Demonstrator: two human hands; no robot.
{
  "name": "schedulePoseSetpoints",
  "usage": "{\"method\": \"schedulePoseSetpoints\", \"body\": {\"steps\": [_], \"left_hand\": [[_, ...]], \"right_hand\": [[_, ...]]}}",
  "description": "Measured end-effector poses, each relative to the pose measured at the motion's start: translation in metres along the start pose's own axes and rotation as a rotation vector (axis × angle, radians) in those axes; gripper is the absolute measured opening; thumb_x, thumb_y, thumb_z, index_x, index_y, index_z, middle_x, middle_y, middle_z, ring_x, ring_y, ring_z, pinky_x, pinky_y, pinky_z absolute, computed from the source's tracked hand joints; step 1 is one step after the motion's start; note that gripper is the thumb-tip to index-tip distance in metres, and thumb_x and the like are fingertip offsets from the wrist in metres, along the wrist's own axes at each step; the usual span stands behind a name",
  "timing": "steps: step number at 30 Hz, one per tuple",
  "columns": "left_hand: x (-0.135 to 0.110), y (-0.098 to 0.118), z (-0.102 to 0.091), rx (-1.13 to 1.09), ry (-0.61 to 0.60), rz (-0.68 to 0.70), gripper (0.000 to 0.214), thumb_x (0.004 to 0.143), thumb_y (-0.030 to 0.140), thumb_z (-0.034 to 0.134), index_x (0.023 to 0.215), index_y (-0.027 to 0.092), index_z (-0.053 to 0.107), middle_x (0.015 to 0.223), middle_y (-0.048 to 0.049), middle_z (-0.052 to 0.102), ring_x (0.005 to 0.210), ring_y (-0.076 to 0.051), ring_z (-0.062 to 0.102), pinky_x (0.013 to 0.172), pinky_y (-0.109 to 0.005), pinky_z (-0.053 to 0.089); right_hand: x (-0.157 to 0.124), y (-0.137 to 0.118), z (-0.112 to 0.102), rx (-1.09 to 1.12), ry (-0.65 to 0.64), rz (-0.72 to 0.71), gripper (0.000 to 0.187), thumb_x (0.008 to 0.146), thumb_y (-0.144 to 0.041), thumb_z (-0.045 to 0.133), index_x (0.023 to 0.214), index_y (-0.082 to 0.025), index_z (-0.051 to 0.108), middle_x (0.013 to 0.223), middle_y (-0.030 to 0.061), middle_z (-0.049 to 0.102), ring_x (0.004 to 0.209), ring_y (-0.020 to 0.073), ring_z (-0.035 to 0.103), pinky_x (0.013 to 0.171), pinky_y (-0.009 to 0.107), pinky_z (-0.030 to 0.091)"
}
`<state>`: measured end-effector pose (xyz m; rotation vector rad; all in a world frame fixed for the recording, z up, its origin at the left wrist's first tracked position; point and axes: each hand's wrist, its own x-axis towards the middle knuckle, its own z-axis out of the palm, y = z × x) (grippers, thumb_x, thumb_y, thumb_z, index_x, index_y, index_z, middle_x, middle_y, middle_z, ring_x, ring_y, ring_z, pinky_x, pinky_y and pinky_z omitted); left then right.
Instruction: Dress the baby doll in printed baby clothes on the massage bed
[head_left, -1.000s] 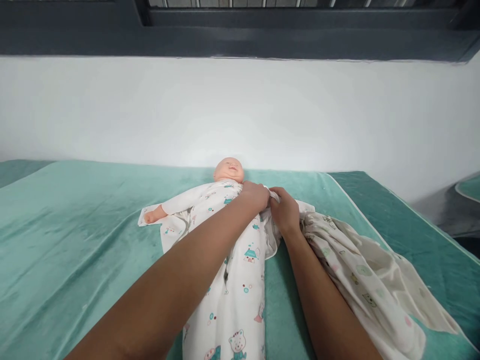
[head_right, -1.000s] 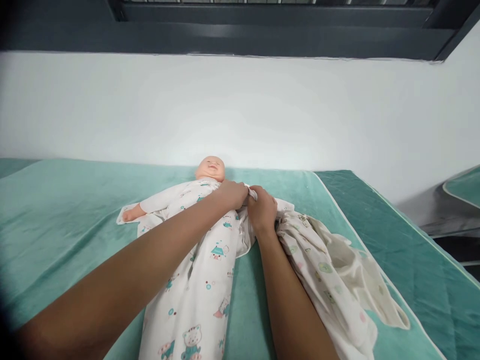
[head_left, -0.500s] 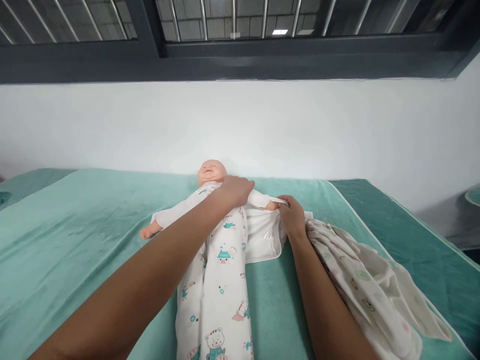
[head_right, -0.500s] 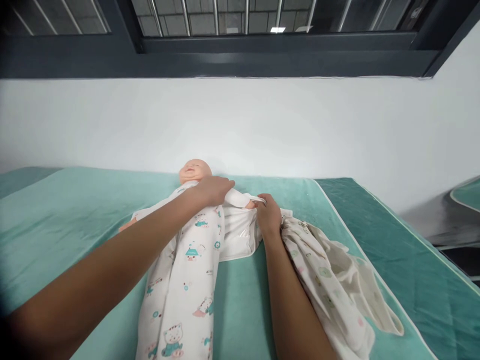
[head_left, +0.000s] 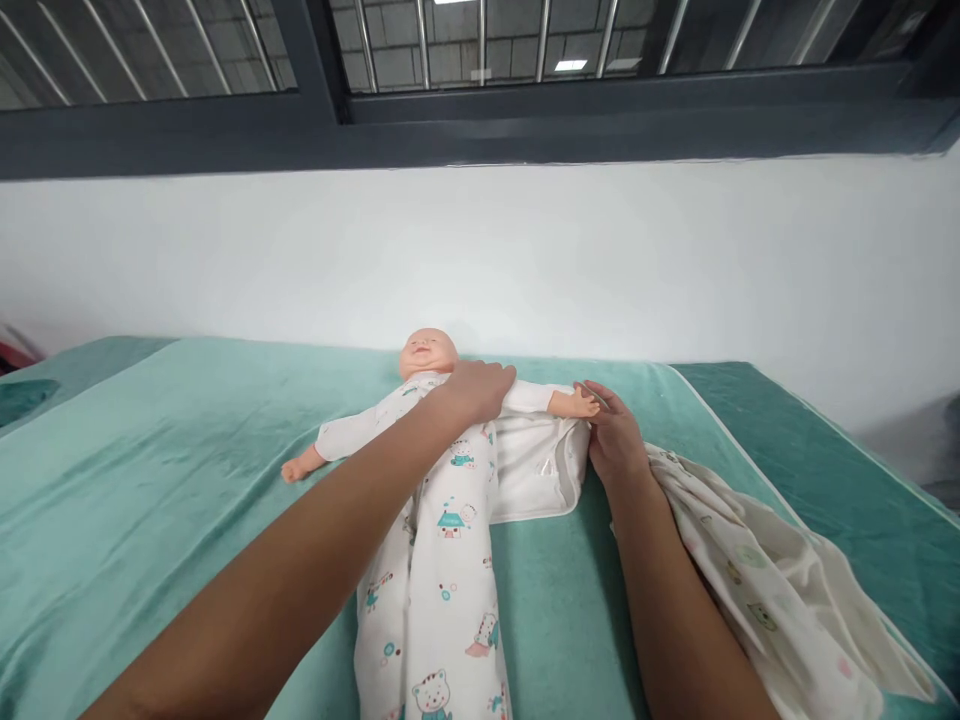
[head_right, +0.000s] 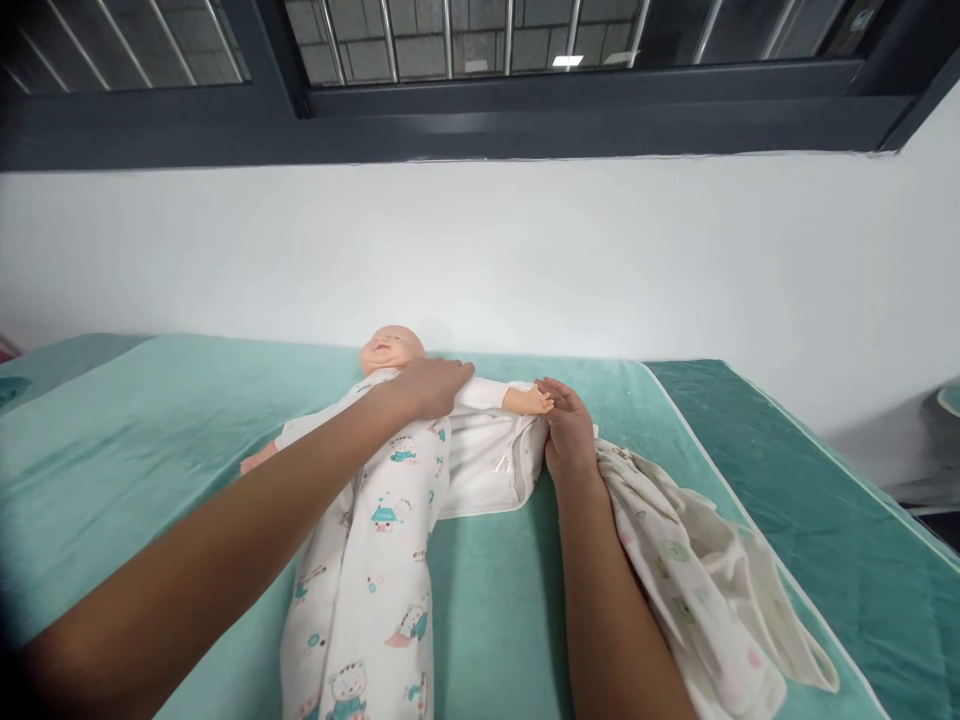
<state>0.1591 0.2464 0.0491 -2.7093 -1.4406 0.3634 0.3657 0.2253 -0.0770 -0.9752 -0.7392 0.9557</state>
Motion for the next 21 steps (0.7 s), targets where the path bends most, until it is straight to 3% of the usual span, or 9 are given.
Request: {"method": "schedulePoseSetpoints", "body": {"steps": [4, 8, 10, 12, 14, 16, 19, 21], "left_hand": [[0.014, 0.012, 0.009, -0.048, -0.005, 0.021, 0.037, 0.086, 0.013, 0.05, 0.123, 0.016, 0.054, 0.117, -0.0159, 0.067, 0.104, -0.031, 0.067, 0.08, -0.042, 0.052], [0.025, 0.034, 0.015, -0.109, -0.01, 0.043, 0.034, 0.089, 0.02, 0.054, 0.123, 0.015, 0.054, 0.121, -0.017, 0.066, 0.106, -0.03, 0.066, 0.086, -0.043, 0.051], [0.02, 0.044, 0.015, -0.13, 0.028, 0.058, 0.034, 0.089, 0.021, 0.055, 0.123, 0.015, 0.055, 0.123, -0.0169, 0.065, 0.111, -0.03, 0.063, 0.089, -0.043, 0.05], [0.006, 0.048, 0.015, -0.184, 0.113, 0.073, 0.032, 0.09, 0.018, 0.053, 0.122, 0.015, 0.056, 0.125, -0.0152, 0.065, 0.116, -0.03, 0.06, 0.092, -0.043, 0.049], [-0.015, 0.041, 0.018, -0.3, 0.249, 0.046, 0.031, 0.092, 0.019, 0.049, 0.122, 0.017, 0.057, 0.129, -0.0122, 0.065, 0.12, -0.028, 0.059, 0.094, -0.041, 0.049], [-0.038, 0.022, 0.029, -0.444, 0.417, -0.062, 0.032, 0.095, 0.024, 0.048, 0.126, 0.021, 0.057, 0.133, -0.0095, 0.064, 0.125, -0.028, 0.057, 0.1, -0.042, 0.047], [-0.066, -0.015, 0.062, -0.698, 0.653, -0.291, 0.03, 0.096, 0.033, 0.047, 0.121, 0.024, 0.062, 0.128, -0.0069, 0.067, 0.121, -0.028, 0.059, 0.101, -0.044, 0.047], [-0.079, -0.035, 0.085, -0.932, 0.732, -0.385, 0.031, 0.095, 0.04, 0.048, 0.117, 0.024, 0.064, 0.125, -0.0052, 0.068, 0.118, -0.026, 0.061, 0.102, -0.041, 0.047]], "right_hand": [[0.0, -0.003, -0.002, 0.134, 0.078, -0.025, 0.043, 0.05, -0.012, 0.07, 0.091, -0.024, 0.065, 0.118, 0.0038, 0.073, 0.108, 0.021, 0.067, 0.087, 0.036, 0.055], [-0.001, -0.007, -0.001, 0.159, 0.226, -0.073, 0.034, 0.051, -0.009, 0.053, 0.081, -0.023, 0.063, 0.103, 0.0013, 0.076, 0.106, 0.0184, 0.069, 0.091, 0.035, 0.053], [-0.003, -0.009, 0.001, 0.075, 0.306, -0.187, 0.034, 0.05, -0.01, 0.047, 0.078, -0.022, 0.064, 0.093, 0.0013, 0.076, 0.101, 0.0175, 0.07, 0.093, 0.035, 0.052], [-0.006, -0.01, 0.006, -0.073, 0.307, -0.346, 0.036, 0.052, -0.011, 0.043, 0.078, -0.021, 0.067, 0.09, 0.0016, 0.076, 0.097, 0.0172, 0.07, 0.096, 0.037, 0.05], [-0.011, -0.008, 0.013, -0.261, 0.192, -0.442, 0.035, 0.059, -0.012, 0.044, 0.082, -0.02, 0.069, 0.092, 0.0028, 0.075, 0.096, 0.0182, 0.07, 0.098, 0.039, 0.049], [-0.018, -0.005, 0.025, -0.453, 0.014, -0.43, 0.033, 0.069, -0.013, 0.044, 0.088, -0.02, 0.071, 0.098, 0.0045, 0.075, 0.098, 0.0202, 0.069, 0.097, 0.041, 0.05], [-0.033, 0.0, 0.047, -0.716, -0.217, -0.376, 0.029, 0.084, -0.021, 0.046, 0.1, -0.023, 0.07, 0.11, 0.0059, 0.074, 0.108, 0.0238, 0.065, 0.101, 0.045, 0.047], [-0.042, 0.003, 0.061, -0.84, -0.332, -0.405, 0.027, 0.09, -0.029, 0.05, 0.109, -0.025, 0.069, 0.119, 0.0064, 0.072, 0.117, 0.0256, 0.061, 0.107, 0.048, 0.042]]}}
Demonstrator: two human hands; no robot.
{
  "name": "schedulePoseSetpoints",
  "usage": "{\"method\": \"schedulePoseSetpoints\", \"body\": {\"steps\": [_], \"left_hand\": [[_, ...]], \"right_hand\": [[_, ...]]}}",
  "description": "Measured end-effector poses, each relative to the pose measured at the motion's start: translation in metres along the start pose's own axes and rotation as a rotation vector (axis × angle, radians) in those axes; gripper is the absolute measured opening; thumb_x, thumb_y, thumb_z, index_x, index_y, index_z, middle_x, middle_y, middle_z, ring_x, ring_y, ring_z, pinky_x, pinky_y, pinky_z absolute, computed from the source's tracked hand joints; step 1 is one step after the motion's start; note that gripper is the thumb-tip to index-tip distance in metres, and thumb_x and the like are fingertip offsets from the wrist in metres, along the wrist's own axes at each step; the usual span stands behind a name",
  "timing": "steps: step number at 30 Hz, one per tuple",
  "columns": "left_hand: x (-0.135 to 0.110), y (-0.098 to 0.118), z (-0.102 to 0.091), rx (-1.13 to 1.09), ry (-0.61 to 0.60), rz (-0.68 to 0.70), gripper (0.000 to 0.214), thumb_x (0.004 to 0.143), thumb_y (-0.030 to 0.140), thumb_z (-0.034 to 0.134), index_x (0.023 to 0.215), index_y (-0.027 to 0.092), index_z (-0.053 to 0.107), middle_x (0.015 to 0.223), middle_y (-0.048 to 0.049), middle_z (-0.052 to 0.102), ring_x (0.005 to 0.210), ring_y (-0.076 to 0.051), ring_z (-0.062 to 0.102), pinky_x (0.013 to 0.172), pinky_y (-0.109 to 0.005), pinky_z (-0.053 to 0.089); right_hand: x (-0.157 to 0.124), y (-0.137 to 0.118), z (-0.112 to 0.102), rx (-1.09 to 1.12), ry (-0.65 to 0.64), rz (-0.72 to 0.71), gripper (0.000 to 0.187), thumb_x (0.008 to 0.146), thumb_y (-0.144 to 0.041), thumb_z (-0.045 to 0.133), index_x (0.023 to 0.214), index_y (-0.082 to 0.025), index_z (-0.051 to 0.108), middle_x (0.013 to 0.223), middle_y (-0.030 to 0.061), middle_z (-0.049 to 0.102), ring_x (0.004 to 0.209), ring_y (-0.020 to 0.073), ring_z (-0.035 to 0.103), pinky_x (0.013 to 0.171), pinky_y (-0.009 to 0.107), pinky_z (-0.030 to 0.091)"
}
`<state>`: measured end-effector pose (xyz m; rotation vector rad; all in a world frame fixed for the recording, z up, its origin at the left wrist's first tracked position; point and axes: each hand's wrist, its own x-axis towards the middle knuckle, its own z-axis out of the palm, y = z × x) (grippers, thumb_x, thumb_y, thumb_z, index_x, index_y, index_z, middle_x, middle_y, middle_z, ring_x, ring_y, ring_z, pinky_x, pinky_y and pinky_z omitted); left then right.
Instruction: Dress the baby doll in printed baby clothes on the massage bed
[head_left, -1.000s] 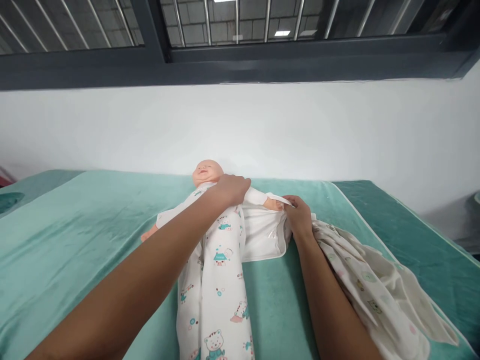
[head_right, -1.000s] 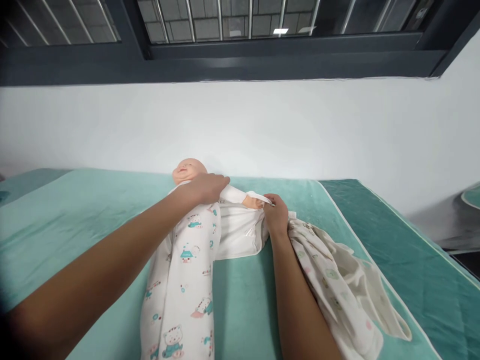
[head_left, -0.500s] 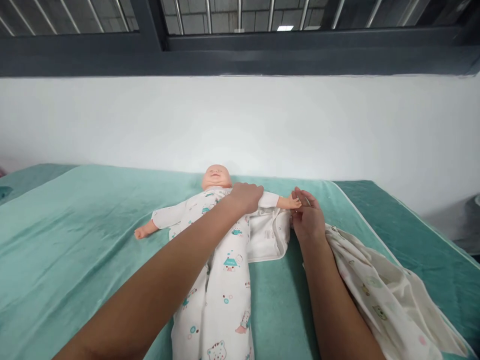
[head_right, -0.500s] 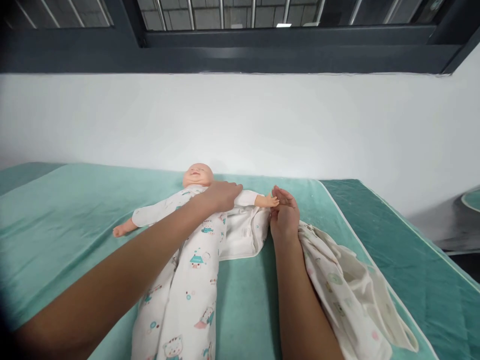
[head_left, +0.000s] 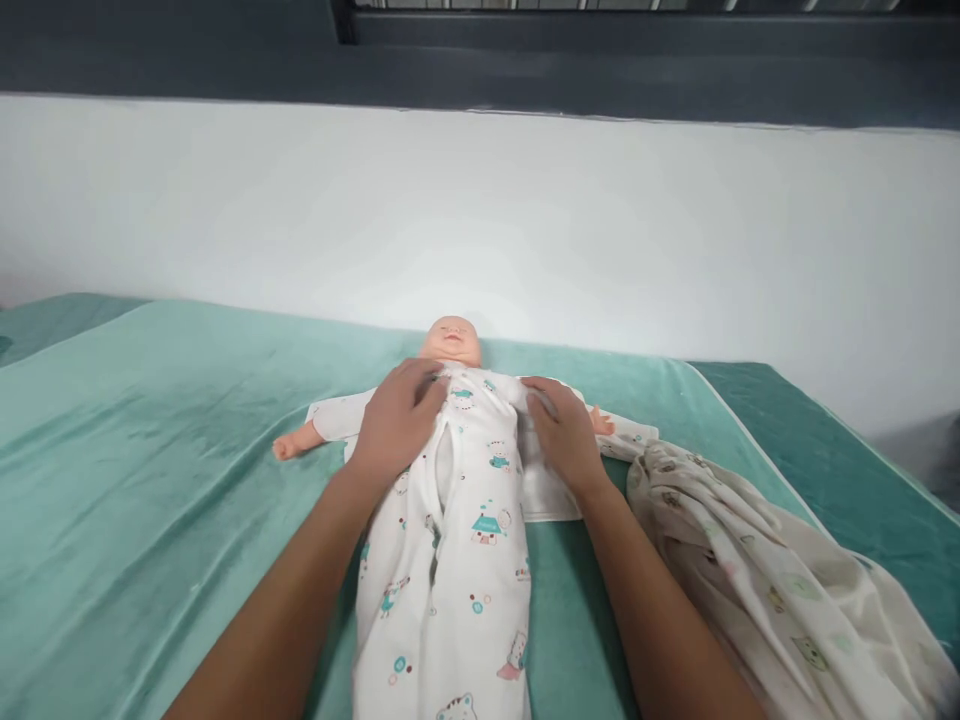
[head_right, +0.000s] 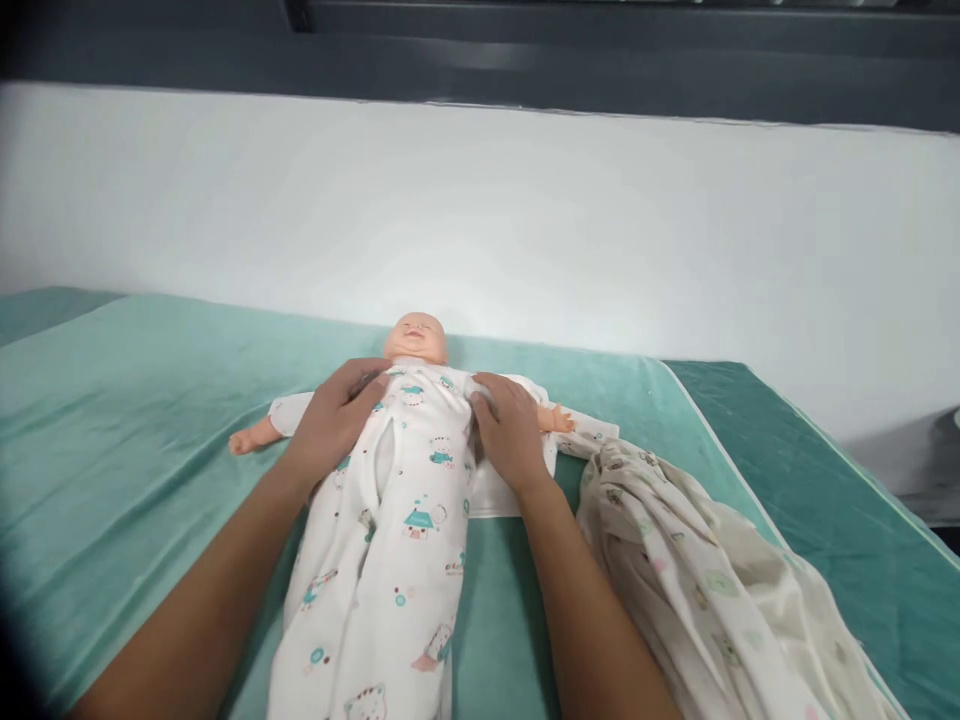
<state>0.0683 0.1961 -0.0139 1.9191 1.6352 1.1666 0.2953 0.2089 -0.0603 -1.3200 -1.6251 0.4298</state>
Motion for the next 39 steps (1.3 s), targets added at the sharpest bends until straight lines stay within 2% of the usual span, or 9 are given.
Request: {"method": "schedulePoseSetpoints", "body": {"steps": [3, 8, 13, 18, 21, 24, 30, 35, 39], "left_hand": [[-0.006, -0.027, -0.006, -0.213, -0.007, -0.13, 0.037, 0.094, 0.047, 0.049, 0.121, 0.024, 0.063, 0.126, -0.0044, 0.067, 0.117, -0.024, 0.061, 0.103, -0.039, 0.046], [-0.006, -0.028, -0.003, -0.303, -0.03, -0.135, 0.034, 0.092, 0.047, 0.055, 0.116, 0.024, 0.06, 0.135, -0.0045, 0.062, 0.123, -0.023, 0.058, 0.106, -0.037, 0.043], [-0.008, -0.026, 0.0, -0.186, 0.002, 0.098, 0.018, 0.091, 0.041, 0.059, 0.09, 0.023, 0.055, 0.132, -0.0057, 0.062, 0.125, -0.023, 0.055, 0.108, -0.038, 0.042], [-0.012, -0.025, 0.001, -0.004, 0.098, 0.398, 0.018, 0.098, 0.038, 0.051, 0.087, 0.023, 0.05, 0.099, -0.0062, 0.064, 0.1, -0.022, 0.057, 0.091, -0.037, 0.045], [-0.013, -0.026, 0.004, 0.097, 0.153, 0.466, 0.024, 0.1, 0.04, 0.046, 0.083, 0.023, 0.047, 0.082, -0.0032, 0.059, 0.08, -0.021, 0.052, 0.078, -0.037, 0.042], [-0.014, -0.029, 0.007, 0.118, 0.215, 0.489, 0.027, 0.1, 0.041, 0.045, 0.08, 0.023, 0.047, 0.076, -0.0024, 0.057, 0.074, -0.02, 0.05, 0.072, -0.036, 0.039], [-0.026, -0.039, 0.002, 0.095, 0.224, 0.39, 0.034, 0.098, 0.041, 0.046, 0.07, 0.023, 0.048, 0.064, -0.0004, 0.057, 0.066, -0.018, 0.049, 0.069, -0.033, 0.037], [-0.043, -0.058, -0.007, 0.123, 0.15, 0.21, 0.041, 0.098, 0.046, 0.042, 0.067, 0.022, 0.05, 0.064, -0.0011, 0.057, 0.066, -0.018, 0.05, 0.068, -0.032, 0.034], [-0.062, -0.072, -0.017, -0.02, 0.019, 0.057, 0.04, 0.096, 0.052, 0.046, 0.071, 0.021, 0.053, 0.064, 0.0014, 0.055, 0.066, -0.016, 0.049, 0.065, -0.03, 0.033]], "right_hand": [[-0.003, -0.012, 0.012, -0.034, -0.096, -0.082, 0.032, 0.095, -0.04, 0.052, 0.119, -0.025, 0.066, 0.131, 0.007, 0.067, 0.127, 0.026, 0.056, 0.113, 0.049, 0.035], [-0.009, -0.025, 0.016, 0.047, -0.19, -0.057, 0.037, 0.096, -0.048, 0.052, 0.127, -0.028, 0.061, 0.145, 0.0058, 0.057, 0.137, 0.0246, 0.047, 0.119, 0.049, 0.028], [-0.015, -0.043, 0.018, 0.081, -0.268, -0.029, 0.043, 0.091, -0.049, 0.06, 0.129, -0.028, 0.054, 0.149, 0.0069, 0.051, 0.141, 0.0263, 0.041, 0.12, 0.049, 0.024], [-0.016, -0.047, 0.023, 0.063, -0.225, -0.112, 0.036, 0.087, -0.046, 0.066, 0.114, -0.025, 0.054, 0.14, 0.0099, 0.047, 0.135, 0.0282, 0.04, 0.117, 0.049, 0.028], [-0.016, -0.046, 0.024, 0.018, -0.2, -0.142, 0.029, 0.087, -0.046, 0.067, 0.103, -0.025, 0.056, 0.125, 0.0088, 0.047, 0.124, 0.0271, 0.044, 0.111, 0.046, 0.035], [-0.016, -0.047, 0.023, -0.033, -0.19, -0.18, 0.023, 0.089, -0.045, 0.067, 0.09, -0.024, 0.058, 0.11, 0.0065, 0.049, 0.11, 0.0255, 0.046, 0.102, 0.044, 0.039], [-0.017, -0.043, 0.015, 0.045, -0.305, -0.209, 0.033, 0.09, -0.044, 0.064, 0.07, -0.023, 0.048, 0.074, -0.0006, 0.051, 0.083, 0.0201, 0.048, 0.082, 0.035, 0.039], [-0.02, -0.03, 0.002, 0.061, -0.406, -0.076, 0.044, 0.09, -0.054, 0.059, 0.064, -0.021, 0.046, 0.069, -0.0029, 0.044, 0.072, 0.0159, 0.046, 0.069, 0.031, 0.035], [-0.031, -0.024, -0.011, 0.092, -0.506, 0.023, 0.043, 0.088, -0.057, 0.058, 0.068, -0.021, 0.048, 0.069, -0.0035, 0.046, 0.069, 0.0148, 0.044, 0.065, 0.029, 0.032]]}}
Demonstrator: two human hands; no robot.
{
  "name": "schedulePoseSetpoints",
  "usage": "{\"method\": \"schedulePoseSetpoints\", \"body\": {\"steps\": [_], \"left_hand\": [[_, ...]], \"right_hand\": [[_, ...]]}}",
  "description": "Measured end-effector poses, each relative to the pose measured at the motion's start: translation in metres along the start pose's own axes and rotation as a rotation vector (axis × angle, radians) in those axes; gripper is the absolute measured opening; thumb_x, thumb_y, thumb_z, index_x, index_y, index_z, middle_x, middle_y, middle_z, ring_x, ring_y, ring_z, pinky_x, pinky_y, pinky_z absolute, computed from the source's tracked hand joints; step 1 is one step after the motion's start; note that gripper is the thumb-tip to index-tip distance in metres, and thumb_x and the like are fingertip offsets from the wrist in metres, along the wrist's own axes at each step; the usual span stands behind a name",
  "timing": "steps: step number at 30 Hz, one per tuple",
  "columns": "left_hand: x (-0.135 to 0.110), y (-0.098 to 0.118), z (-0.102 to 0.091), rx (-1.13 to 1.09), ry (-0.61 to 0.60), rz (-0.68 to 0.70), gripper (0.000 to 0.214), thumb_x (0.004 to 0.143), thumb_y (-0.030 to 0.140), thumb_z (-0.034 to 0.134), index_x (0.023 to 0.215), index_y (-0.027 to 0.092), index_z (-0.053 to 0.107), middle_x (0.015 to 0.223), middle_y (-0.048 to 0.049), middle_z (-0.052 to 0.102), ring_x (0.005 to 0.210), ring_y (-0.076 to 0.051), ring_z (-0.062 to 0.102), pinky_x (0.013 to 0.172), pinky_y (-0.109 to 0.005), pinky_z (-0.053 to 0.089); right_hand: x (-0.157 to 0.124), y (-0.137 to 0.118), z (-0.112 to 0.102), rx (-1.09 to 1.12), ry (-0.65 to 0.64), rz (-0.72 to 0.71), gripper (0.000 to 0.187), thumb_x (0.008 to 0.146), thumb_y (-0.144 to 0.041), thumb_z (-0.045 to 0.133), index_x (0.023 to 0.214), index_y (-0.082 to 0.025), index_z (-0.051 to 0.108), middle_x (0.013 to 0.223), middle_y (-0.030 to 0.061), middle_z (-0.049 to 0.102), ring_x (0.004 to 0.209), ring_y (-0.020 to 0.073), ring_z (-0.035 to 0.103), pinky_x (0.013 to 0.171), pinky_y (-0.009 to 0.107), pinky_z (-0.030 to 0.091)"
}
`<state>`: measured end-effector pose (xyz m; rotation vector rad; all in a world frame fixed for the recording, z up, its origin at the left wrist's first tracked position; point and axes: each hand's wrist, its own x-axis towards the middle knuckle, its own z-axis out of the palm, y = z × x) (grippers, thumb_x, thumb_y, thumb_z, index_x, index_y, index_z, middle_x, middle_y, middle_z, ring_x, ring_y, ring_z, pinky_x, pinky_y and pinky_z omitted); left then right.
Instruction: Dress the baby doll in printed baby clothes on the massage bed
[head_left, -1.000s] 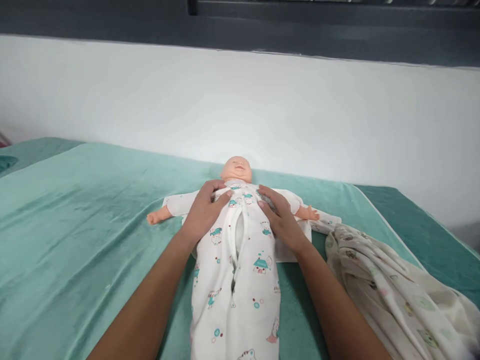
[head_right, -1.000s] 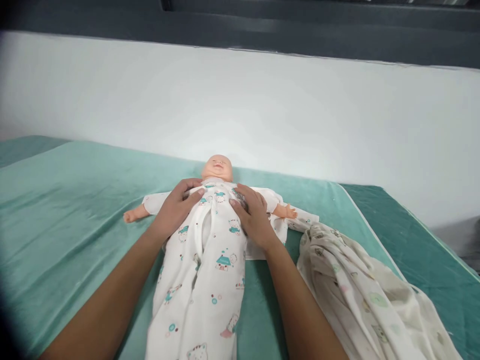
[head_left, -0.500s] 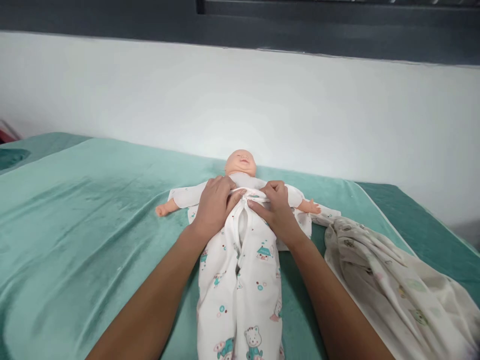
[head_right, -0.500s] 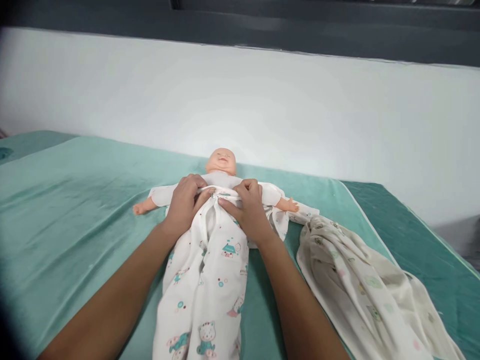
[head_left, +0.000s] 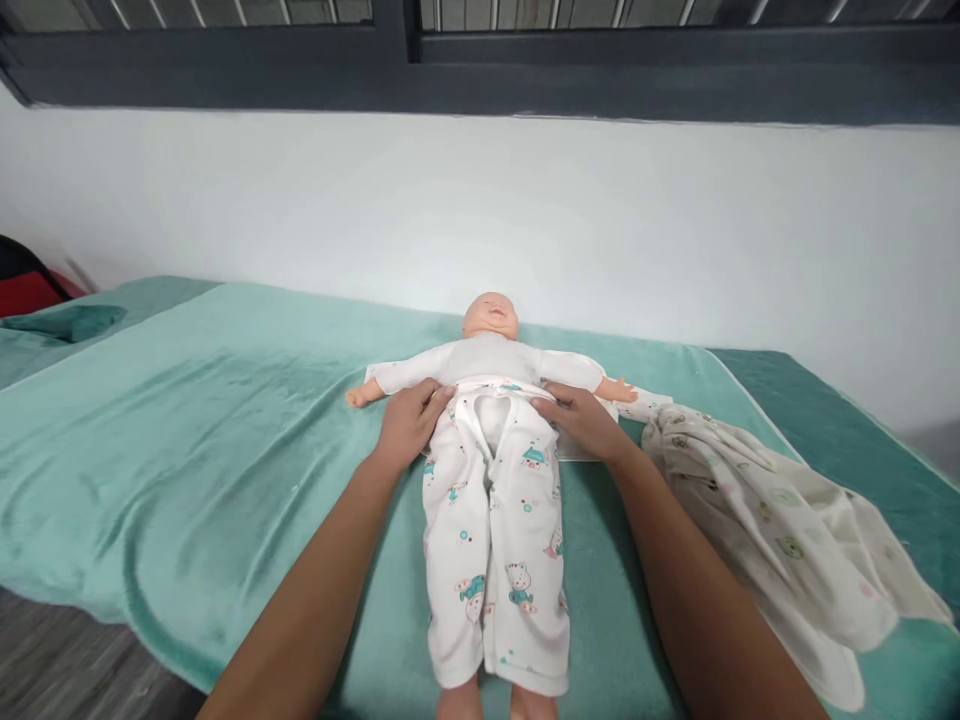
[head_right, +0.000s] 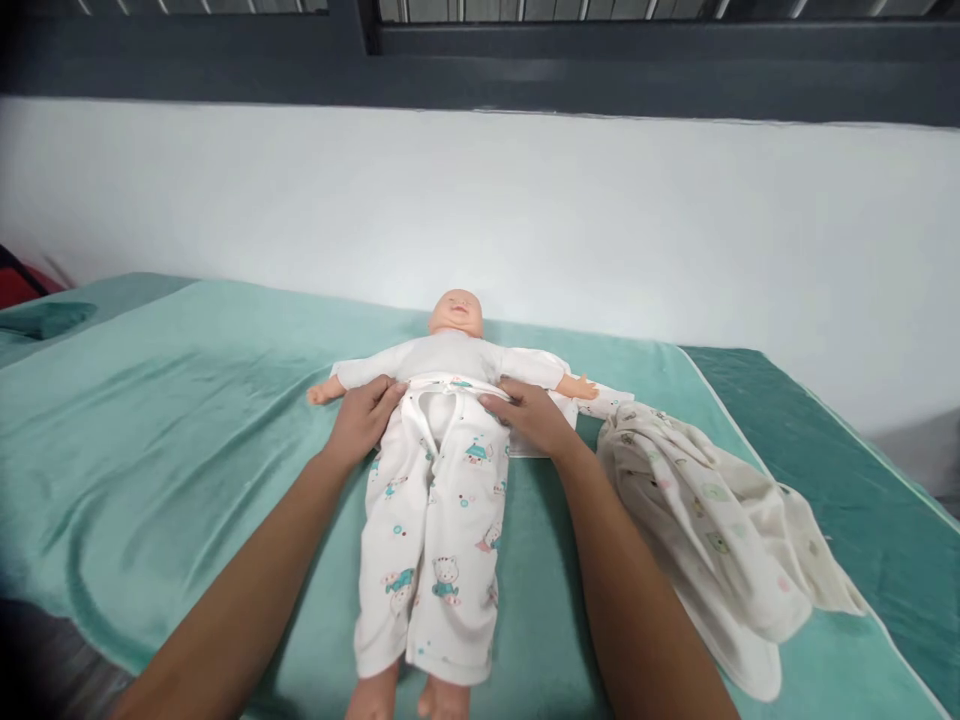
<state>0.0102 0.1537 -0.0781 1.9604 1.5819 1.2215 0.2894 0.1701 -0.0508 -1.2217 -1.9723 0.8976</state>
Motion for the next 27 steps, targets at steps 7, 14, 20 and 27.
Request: {"method": "schedulePoseSetpoints", "body": {"steps": [7, 14, 20, 27], "left_hand": [[-0.028, -0.009, -0.019, -0.46, -0.286, -0.204, 0.047, 0.079, 0.055, 0.072, 0.107, 0.019, 0.061, 0.104, -0.0045, 0.064, 0.097, -0.022, 0.059, 0.081, -0.03, 0.046], [-0.032, -0.01, -0.019, -0.649, -0.263, -0.224, 0.041, 0.072, 0.046, 0.08, 0.094, 0.021, 0.056, 0.094, -0.001, 0.058, 0.092, -0.019, 0.056, 0.08, -0.029, 0.044], [-0.042, -0.003, -0.012, -0.397, -0.066, -0.184, 0.029, 0.082, 0.043, 0.068, 0.076, 0.02, 0.051, 0.07, 0.0039, 0.048, 0.068, -0.014, 0.044, 0.064, -0.025, 0.034], [-0.029, 0.006, 0.009, -0.026, 0.303, -0.134, 0.014, 0.078, 0.027, 0.056, 0.075, 0.024, 0.042, 0.068, 0.0034, 0.05, 0.065, -0.016, 0.043, 0.064, -0.027, 0.031]], "right_hand": [[-0.04, -0.013, -0.002, 0.048, -0.113, 0.13, 0.046, 0.076, -0.051, 0.076, 0.108, -0.023, 0.058, 0.103, -0.0003, 0.065, 0.092, 0.0212, 0.058, 0.08, 0.03, 0.043], [-0.043, -0.02, 0.013, -0.107, 0.057, 0.181, 0.048, 0.069, -0.05, 0.08, 0.101, -0.023, 0.058, 0.094, 0.0, 0.065, 0.089, 0.0229, 0.058, 0.075, 0.032, 0.042], [-0.043, -0.022, 0.025, -0.321, 0.236, 0.135, 0.035, 0.073, -0.046, 0.074, 0.074, -0.023, 0.047, 0.075, -0.0019, 0.057, 0.072, 0.0183, 0.05, 0.064, 0.029, 0.031], [-0.036, -0.028, 0.05, -0.475, 0.555, 0.041, 0.024, 0.082, -0.031, 0.052, 0.067, -0.023, 0.036, 0.066, -0.0012, 0.048, 0.066, 0.0176, 0.04, 0.062, 0.031, 0.024]]}}
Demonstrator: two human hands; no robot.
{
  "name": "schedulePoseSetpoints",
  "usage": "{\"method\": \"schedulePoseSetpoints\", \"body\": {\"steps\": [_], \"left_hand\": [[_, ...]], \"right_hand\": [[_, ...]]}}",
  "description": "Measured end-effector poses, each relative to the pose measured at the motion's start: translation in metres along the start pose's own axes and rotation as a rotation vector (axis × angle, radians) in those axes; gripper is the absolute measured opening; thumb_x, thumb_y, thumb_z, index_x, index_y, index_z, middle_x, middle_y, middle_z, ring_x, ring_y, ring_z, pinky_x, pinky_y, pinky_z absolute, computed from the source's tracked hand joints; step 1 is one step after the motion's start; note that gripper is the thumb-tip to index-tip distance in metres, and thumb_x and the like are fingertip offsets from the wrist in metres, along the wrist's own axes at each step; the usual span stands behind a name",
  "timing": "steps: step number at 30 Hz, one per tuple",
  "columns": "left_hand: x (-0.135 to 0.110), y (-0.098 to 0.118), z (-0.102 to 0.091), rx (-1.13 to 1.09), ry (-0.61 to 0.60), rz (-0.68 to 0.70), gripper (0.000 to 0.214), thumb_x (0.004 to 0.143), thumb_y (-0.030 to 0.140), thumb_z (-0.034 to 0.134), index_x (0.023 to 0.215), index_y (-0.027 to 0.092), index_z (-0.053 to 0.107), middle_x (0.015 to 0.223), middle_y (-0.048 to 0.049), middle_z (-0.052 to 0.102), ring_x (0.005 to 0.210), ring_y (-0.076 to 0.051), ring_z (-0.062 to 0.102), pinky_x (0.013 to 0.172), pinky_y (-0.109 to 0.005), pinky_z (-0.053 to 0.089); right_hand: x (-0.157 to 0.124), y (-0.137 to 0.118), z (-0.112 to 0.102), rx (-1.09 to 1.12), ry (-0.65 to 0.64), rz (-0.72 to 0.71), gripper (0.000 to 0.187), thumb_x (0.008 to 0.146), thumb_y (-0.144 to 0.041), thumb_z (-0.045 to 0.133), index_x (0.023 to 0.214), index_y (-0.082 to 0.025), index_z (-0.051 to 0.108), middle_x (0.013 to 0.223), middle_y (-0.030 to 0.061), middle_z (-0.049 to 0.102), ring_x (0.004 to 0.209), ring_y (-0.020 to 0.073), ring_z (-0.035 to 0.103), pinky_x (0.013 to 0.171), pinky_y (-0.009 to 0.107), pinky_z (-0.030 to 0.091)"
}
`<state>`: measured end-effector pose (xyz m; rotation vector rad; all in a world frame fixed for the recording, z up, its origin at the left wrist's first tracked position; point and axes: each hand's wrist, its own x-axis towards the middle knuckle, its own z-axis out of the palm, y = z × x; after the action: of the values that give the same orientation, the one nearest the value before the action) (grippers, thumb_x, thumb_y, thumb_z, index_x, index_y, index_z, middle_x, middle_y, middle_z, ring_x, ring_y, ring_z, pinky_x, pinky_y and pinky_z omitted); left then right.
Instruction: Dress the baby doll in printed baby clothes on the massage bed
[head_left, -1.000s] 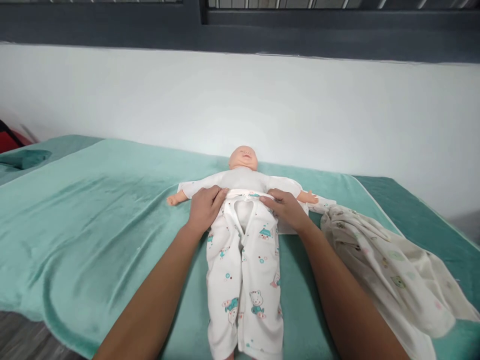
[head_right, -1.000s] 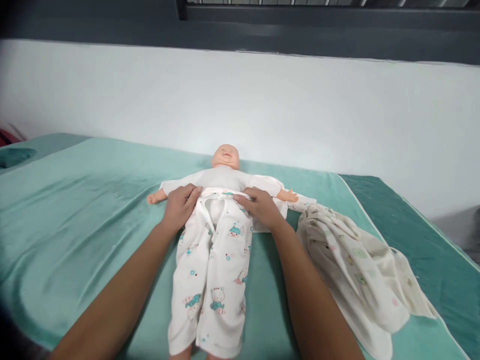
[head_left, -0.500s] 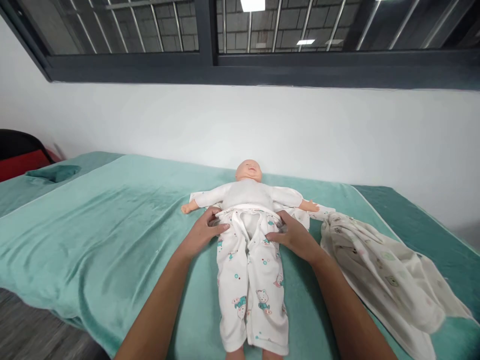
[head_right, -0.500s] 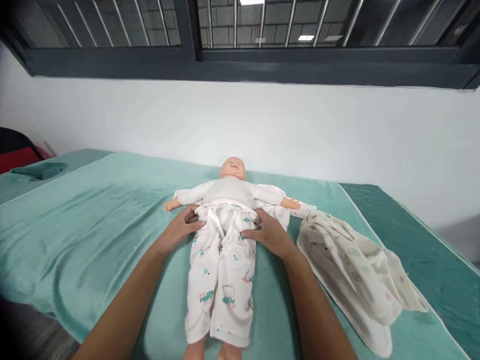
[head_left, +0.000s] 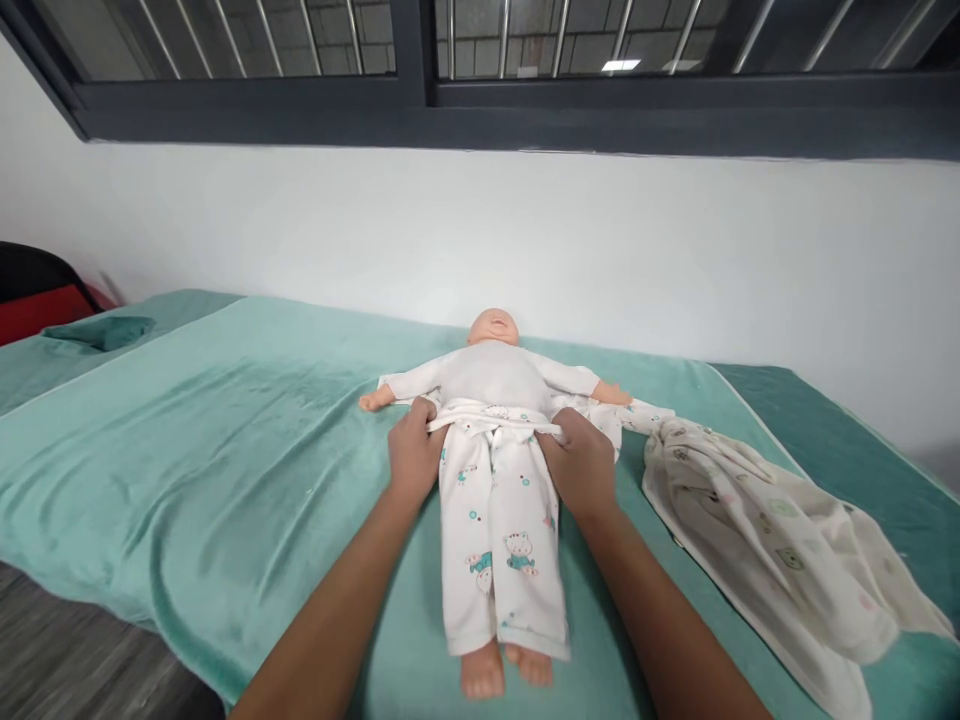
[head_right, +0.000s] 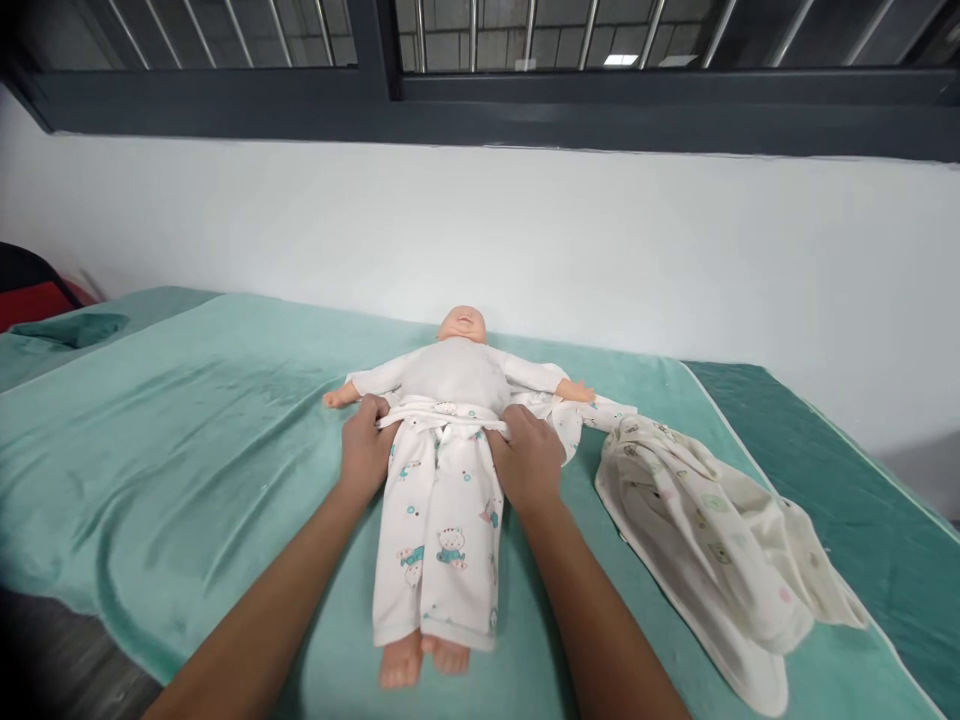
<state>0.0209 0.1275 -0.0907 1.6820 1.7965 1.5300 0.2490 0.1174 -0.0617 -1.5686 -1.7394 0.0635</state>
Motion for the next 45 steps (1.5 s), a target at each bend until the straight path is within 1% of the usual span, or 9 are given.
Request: {"method": "schedulePoseSetpoints", "body": {"steps": [3, 8, 14, 20, 27, 29, 38, 41, 45], "left_hand": [[0.008, 0.002, 0.007, -0.026, -0.034, -0.015, 0.013, 0.075, 0.022, 0.056, 0.08, 0.024, 0.044, 0.07, 0.004, 0.052, 0.066, -0.016, 0.044, 0.064, -0.027, 0.03], [0.007, 0.003, -0.002, -0.3, -0.239, -0.044, 0.01, 0.076, 0.022, 0.058, 0.077, 0.021, 0.049, 0.073, 0.0041, 0.048, 0.07, -0.014, 0.044, 0.066, -0.026, 0.035], [-0.003, -0.002, -0.013, -0.563, -0.397, -0.19, 0.046, 0.071, 0.038, 0.077, 0.104, 0.023, 0.048, 0.092, 0.0026, 0.05, 0.078, -0.013, 0.049, 0.069, -0.024, 0.041], [-0.008, 0.001, -0.017, -0.34, -0.452, -0.103, 0.037, 0.073, 0.043, 0.076, 0.081, 0.02, 0.048, 0.078, 0.004, 0.045, 0.073, -0.013, 0.042, 0.068, -0.026, 0.034], [-0.02, 0.004, -0.017, -0.106, -0.092, -0.034, 0.026, 0.074, 0.029, 0.06, 0.069, 0.023, 0.035, 0.061, 0.006, 0.041, 0.061, -0.013, 0.036, 0.061, -0.027, 0.029], [-0.018, 0.004, -0.015, -0.101, -0.094, -0.037, 0.02, 0.073, 0.028, 0.06, 0.073, 0.023, 0.039, 0.064, 0.0058, 0.046, 0.063, -0.014, 0.039, 0.063, -0.027, 0.03], [-0.035, 0.009, -0.042, -0.251, -0.517, -0.036, 0.02, 0.082, 0.039, 0.061, 0.078, 0.02, 0.055, 0.082, 0.0003, 0.053, 0.08, -0.018, 0.05, 0.072, -0.027, 0.039], [-0.051, 0.011, -0.056, -0.284, -0.586, 0.029, 0.024, 0.082, 0.043, 0.067, 0.084, 0.02, 0.061, 0.097, -0.0035, 0.058, 0.094, -0.022, 0.054, 0.084, -0.029, 0.041], [-0.064, 0.008, -0.059, -0.243, -0.568, 0.068, 0.034, 0.084, 0.046, 0.067, 0.069, 0.02, 0.053, 0.083, -0.0025, 0.054, 0.084, -0.02, 0.051, 0.078, -0.03, 0.04]], "right_hand": [[0.005, 0.0, 0.004, 0.105, -0.056, 0.077, 0.019, 0.083, -0.03, 0.051, 0.069, -0.024, 0.04, 0.068, -0.0018, 0.05, 0.067, 0.0176, 0.042, 0.063, 0.03, 0.027], [0.008, 0.015, -0.011, 0.413, -0.396, 0.125, 0.022, 0.082, -0.043, 0.062, 0.08, -0.024, 0.051, 0.076, -0.0039, 0.05, 0.072, 0.0166, 0.045, 0.068, 0.029, 0.035], [0.001, 0.018, -0.035, 0.437, -0.667, 0.122, 0.044, 0.068, -0.051, 0.081, 0.09, -0.023, 0.055, 0.082, -0.0053, 0.052, 0.077, 0.0157, 0.047, 0.069, 0.028, 0.037], [-0.012, 0.005, -0.03, 0.391, -0.627, 0.074, 0.039, 0.08, -0.053, 0.067, 0.069, -0.021, 0.048, 0.067, -0.0052, 0.042, 0.065, 0.0135, 0.04, 0.059, 0.027, 0.029], [-0.03, -0.006, -0.016, 0.325, -0.18, 0.063, 0.018, 0.068, -0.02, 0.049, 0.061, -0.023, 0.034, 0.057, -0.0037, 0.038, 0.061, 0.015, 0.037, 0.059, 0.029, 0.027], [-0.028, -0.005, -0.013, 0.334, -0.116, 0.096, 0.013, 0.066, -0.019, 0.048, 0.064, -0.024, 0.036, 0.058, -0.0039, 0.038, 0.062, 0.0155, 0.037, 0.06, 0.029, 0.029], [-0.03, 0.005, -0.035, 0.508, -0.558, 0.146, 0.029, 0.075, -0.041, 0.071, 0.089, -0.023, 0.054, 0.079, -0.0031, 0.052, 0.074, 0.017, 0.046, 0.067, 0.029, 0.039], [-0.04, 0.001, -0.045, 0.535, -0.668, 0.103, 0.031, 0.077, -0.045, 0.074, 0.091, -0.022, 0.059, 0.086, -0.0009, 0.06, 0.082, 0.0195, 0.052, 0.072, 0.03, 0.042], [-0.053, -0.002, -0.044, 0.54, -0.656, 0.067, 0.027, 0.084, -0.048, 0.068, 0.091, -0.021, 0.066, 0.088, 0.0009, 0.066, 0.082, 0.0213, 0.056, 0.072, 0.031, 0.044]]}}
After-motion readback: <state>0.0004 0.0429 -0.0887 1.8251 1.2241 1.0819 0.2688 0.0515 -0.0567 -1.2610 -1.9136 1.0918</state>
